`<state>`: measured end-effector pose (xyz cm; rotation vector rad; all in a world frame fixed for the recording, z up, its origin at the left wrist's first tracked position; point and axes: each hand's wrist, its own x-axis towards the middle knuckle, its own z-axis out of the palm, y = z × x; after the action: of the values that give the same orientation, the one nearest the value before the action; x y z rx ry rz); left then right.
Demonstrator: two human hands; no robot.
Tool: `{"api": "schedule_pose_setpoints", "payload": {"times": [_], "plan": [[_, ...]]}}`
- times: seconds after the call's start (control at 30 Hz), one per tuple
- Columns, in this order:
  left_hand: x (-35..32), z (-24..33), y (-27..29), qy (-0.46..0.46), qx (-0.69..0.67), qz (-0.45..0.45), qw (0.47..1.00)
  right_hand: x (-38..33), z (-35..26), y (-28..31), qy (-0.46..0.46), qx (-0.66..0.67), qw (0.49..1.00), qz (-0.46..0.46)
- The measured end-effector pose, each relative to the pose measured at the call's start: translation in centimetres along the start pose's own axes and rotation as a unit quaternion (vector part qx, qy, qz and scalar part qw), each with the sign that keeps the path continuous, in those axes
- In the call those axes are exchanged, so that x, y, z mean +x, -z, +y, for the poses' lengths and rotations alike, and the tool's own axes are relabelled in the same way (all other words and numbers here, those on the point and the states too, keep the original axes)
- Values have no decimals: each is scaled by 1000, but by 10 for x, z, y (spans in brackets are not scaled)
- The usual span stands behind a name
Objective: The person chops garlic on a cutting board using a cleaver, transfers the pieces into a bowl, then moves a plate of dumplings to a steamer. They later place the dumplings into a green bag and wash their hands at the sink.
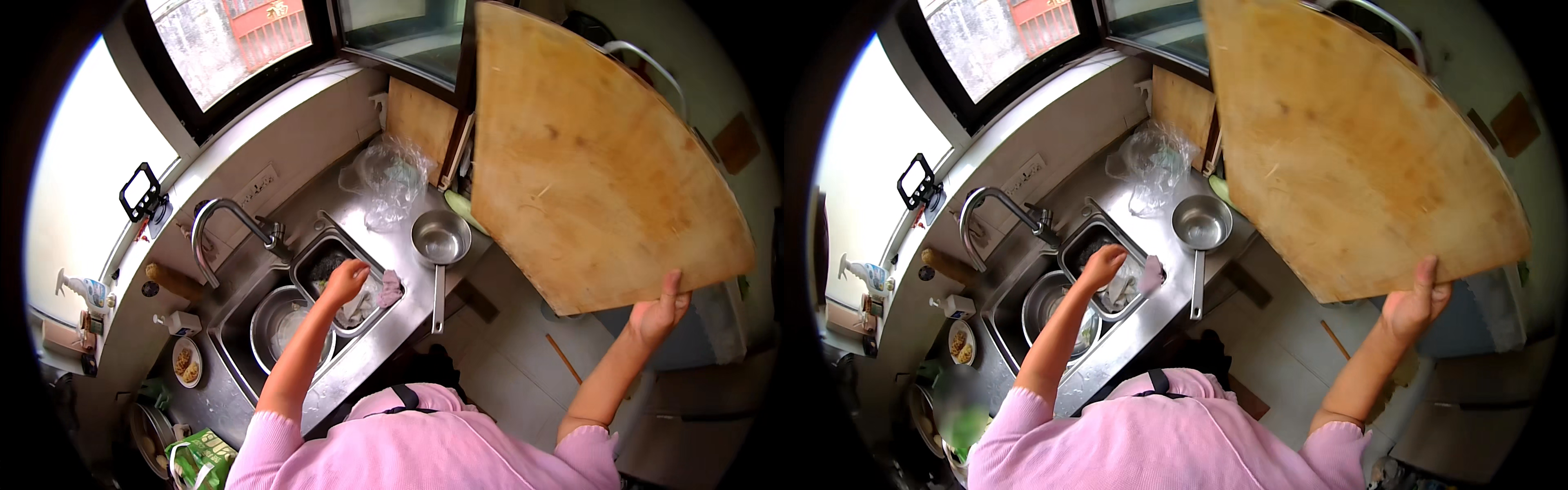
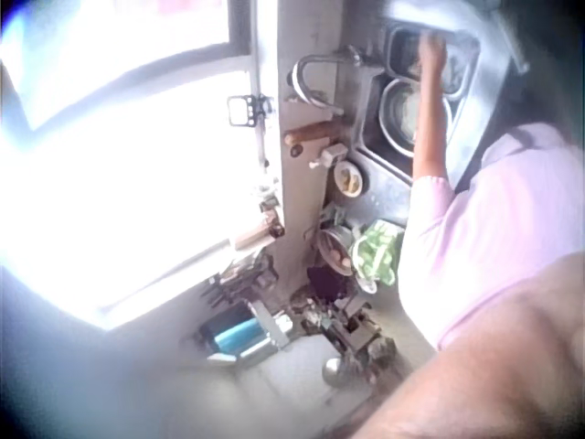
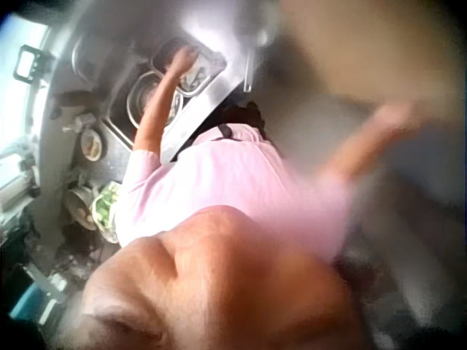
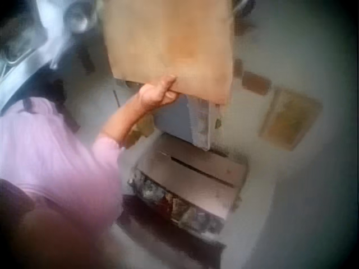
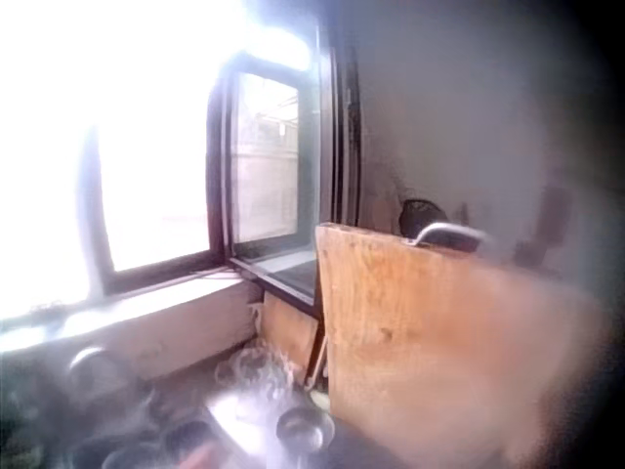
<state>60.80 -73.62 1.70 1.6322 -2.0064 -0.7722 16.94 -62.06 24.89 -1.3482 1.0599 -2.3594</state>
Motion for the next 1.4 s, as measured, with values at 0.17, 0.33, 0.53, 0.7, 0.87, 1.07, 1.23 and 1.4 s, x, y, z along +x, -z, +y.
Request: {"api": "schedule_pose_setpoints", "payload": {"times": [0.17, 0.33, 0.53, 0.7, 0.87, 1.07, 1.23, 1.4], "plan": [[116, 10, -46, 32, 219, 67, 973, 42, 60, -61, -15, 87, 995, -56], [166, -7, -68, 117, 332, -21, 936, 54, 109, -109, 2, 99, 990, -104], [104, -68, 0, 192, 127, 272, 934, 54, 149, -145, -3, 65, 986, -153], [67, -87, 12, 171, -58, 240, 954, 53, 159, -164, -31, 114, 986, -117], [95, -38, -4, 171, 104, 180, 963, 65, 159, -106, -48, 150, 986, -61], [166, 70, 22, 136, -62, 262, 953, 93, 133, -9, -66, 177, 981, 49], [262, 179, -10, 129, -588, 28, 798, 108, 92, 47, -45, 115, 982, 146], [300, 230, -9, 74, -815, 24, 575, 108, 82, 64, -40, 93, 991, 90]]}}
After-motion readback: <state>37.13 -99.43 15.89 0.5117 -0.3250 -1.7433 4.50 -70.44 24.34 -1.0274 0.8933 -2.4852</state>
